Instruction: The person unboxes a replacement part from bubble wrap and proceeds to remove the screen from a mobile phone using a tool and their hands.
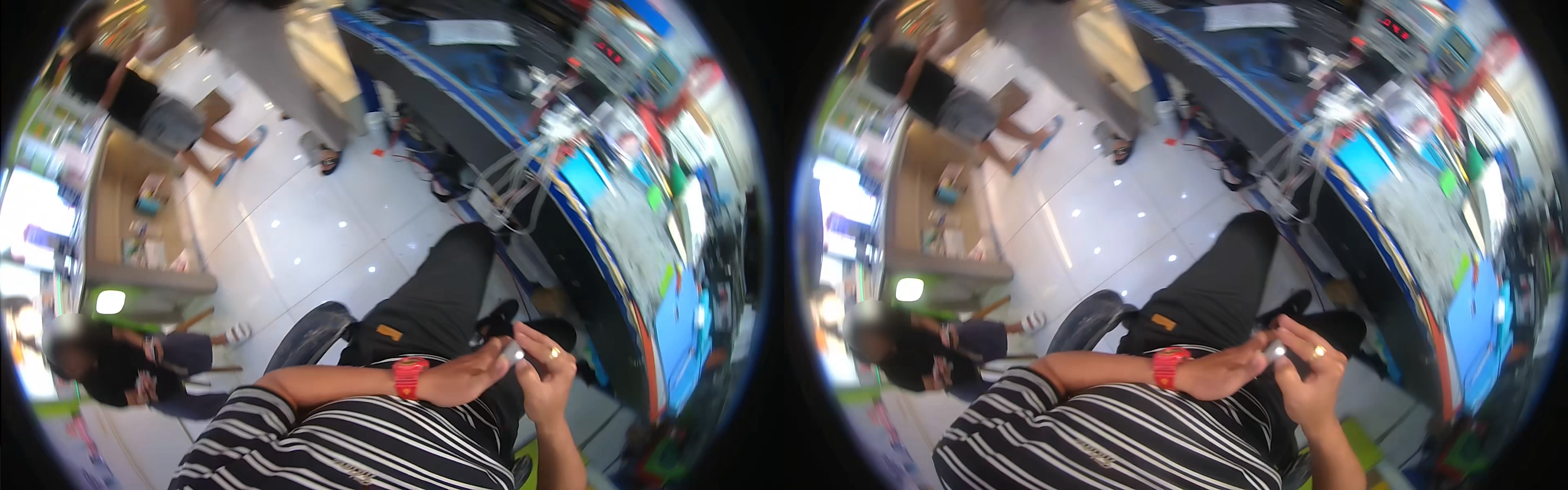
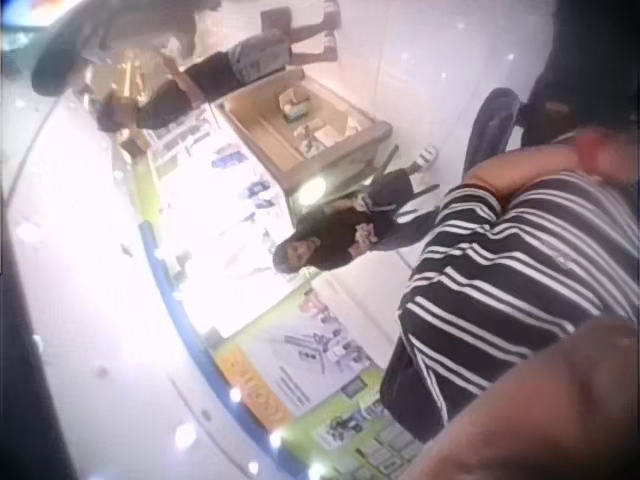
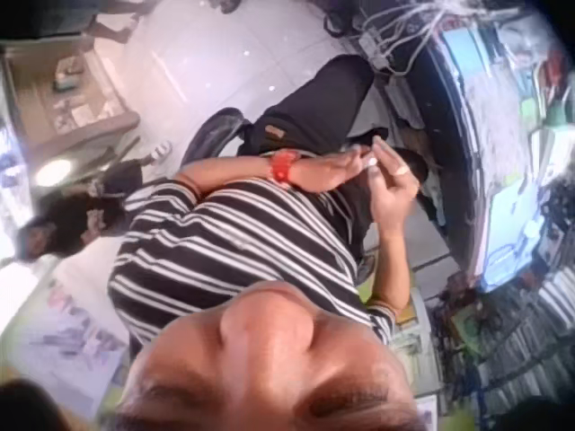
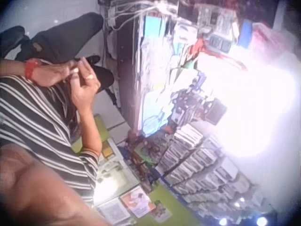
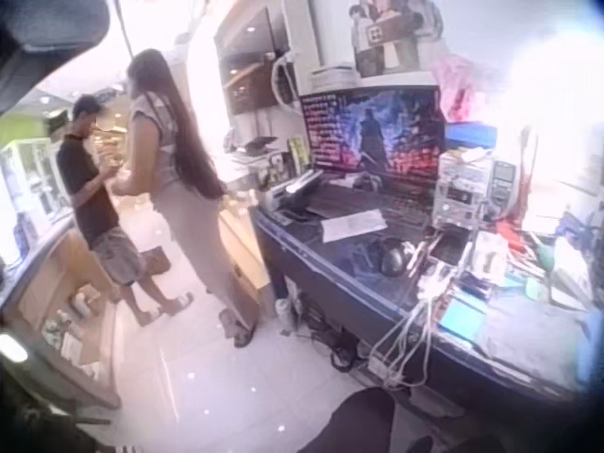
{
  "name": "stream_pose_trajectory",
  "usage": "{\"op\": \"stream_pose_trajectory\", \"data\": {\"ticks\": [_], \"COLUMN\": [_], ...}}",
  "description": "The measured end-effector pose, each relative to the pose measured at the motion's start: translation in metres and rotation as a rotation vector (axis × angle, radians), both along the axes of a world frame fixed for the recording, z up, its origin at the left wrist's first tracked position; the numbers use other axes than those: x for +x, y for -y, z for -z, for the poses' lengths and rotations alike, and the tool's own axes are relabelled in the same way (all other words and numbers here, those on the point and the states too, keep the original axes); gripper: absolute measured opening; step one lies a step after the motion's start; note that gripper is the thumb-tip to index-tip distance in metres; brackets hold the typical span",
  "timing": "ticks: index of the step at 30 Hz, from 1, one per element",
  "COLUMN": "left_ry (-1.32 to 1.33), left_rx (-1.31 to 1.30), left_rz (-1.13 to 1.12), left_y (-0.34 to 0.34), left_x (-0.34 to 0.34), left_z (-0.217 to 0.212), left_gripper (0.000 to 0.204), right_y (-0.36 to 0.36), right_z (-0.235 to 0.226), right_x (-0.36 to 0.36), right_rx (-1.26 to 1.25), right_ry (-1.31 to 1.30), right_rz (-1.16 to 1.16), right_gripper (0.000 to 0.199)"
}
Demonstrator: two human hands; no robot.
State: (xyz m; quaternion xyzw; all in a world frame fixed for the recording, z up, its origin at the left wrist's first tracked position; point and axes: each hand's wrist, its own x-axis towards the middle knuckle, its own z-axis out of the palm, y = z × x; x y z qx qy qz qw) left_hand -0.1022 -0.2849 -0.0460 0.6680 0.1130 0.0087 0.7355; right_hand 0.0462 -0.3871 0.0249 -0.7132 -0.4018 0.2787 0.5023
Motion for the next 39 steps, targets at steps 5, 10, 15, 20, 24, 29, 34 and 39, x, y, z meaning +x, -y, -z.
{"op": "stream_pose_trajectory", "data": {"ticks": [5, 10, 15, 20, 24, 29, 34, 39], "left_ry": [-0.067, 0.035, 0.033, -0.005, -0.039, -0.126, -0.036, 0.008], "left_rx": [-0.202, -0.178, -0.153, -0.206, -0.212, -0.469, -0.378, -0.311], "left_rz": [0.182, 0.102, 0.086, 0.065, 0.115, -0.110, -0.130, -0.024], "left_y": [-0.018, -0.011, -0.011, -0.008, -0.009, -0.021, -0.016, -0.017], "left_x": [-0.001, -0.002, -0.002, -0.007, 0.003, 0.005, 0.002, 0.009], "left_z": [-0.014, -0.006, -0.003, -0.004, 0.003, -0.010, -0.032, -0.029], "left_gripper": [0.096, 0.092, 0.089, 0.086, 0.081, 0.056, 0.061, 0.066], "right_y": [-0.006, -0.009, -0.006, 0.001, 0.007, -0.005, 0.005, 0.027], "right_z": [0.001, 0.000, 0.002, 0.007, 0.013, 0.008, -0.004, 0.014], "right_x": [0.001, -0.012, -0.030, -0.039, -0.033, -0.007, 0.004, -0.011], "right_rx": [-0.008, 0.005, -0.083, -0.093, -0.052, -0.005, -0.009, 0.075], "right_ry": [0.235, 0.285, 0.249, 0.225, 0.204, 0.170, 0.030, -0.045], "right_rz": [-0.088, -0.138, -0.119, -0.181, -0.102, -0.168, -0.302, -0.163], "right_gripper": [0.043, 0.054, 0.073, 0.089, 0.084, 0.081, 0.079, 0.078]}}
